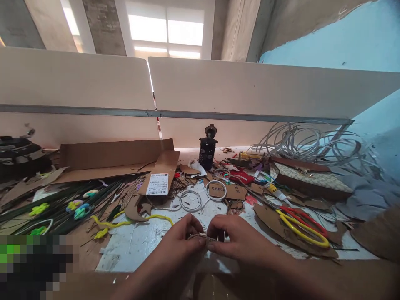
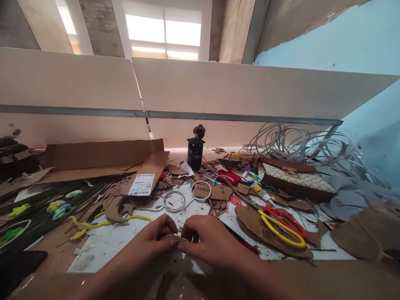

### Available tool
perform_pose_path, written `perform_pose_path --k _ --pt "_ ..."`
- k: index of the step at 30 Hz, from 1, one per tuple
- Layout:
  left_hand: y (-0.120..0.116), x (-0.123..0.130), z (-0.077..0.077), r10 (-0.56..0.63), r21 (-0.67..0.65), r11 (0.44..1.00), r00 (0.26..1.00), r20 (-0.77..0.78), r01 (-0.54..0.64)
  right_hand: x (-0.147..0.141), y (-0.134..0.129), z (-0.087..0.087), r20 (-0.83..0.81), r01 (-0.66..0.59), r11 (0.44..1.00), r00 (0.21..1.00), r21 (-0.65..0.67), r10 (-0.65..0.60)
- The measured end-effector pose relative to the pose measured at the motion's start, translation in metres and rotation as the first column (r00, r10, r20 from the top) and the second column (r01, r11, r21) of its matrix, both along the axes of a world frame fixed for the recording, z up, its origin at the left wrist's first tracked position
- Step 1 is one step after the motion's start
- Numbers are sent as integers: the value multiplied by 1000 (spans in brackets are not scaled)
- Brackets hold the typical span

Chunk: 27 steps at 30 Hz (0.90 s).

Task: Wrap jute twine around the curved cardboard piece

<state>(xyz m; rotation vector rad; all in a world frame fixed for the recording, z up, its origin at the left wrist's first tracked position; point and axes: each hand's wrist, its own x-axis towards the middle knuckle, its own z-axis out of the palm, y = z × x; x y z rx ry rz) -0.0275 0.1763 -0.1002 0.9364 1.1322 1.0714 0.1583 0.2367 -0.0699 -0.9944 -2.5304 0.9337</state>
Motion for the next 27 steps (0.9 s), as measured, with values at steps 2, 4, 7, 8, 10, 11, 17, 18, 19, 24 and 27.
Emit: perform_pose_path --k 2,4,7,8,10,11,17,18,19,24,27 --pt "-1 2 -1 -11 -23 1000 1000 -9 11 0 0 -6 15 14 1000 1000 -1 -14" --pt "-2 5 -1 -25 -41 999 1000 -2 25 0 0 -10 29 21 1000 999 2 -21" --pt "-1 7 0 -30 -73 997 1000 -2 30 1 0 -15 33 37 999 999 -32 -36" --pt "-1 7 -1 -33 -79 996 999 -1 33 1 1 -17 29 39 997 999 -62 -38" --pt "0 6 -1 -41 -82 996 999 10 42 3 3 -21 5 38 989 999 -143 -38" --pt "0 5 -1 -51 -80 995 999 12 52 3 4 -22 -13 29 982 999 -186 -32" --pt "5 -3 1 -105 -89 991 989 -101 96 6 12 -28 -144 -19 921 989 -390 -41" --pt "7 -6 2 -87 -88 993 990 -107 78 7 14 -28 -177 -11 899 981 -438 -74" --pt "9 -8 2 -62 -83 995 991 -116 53 8 16 -27 -215 -1 872 969 -490 -119" --pt "16 -19 4 64 -42 997 994 -87 -68 17 33 -17 -387 104 777 822 -621 -419" --pt "17 -20 5 83 -59 995 997 6 -82 21 39 -12 -421 130 783 783 -609 -457"
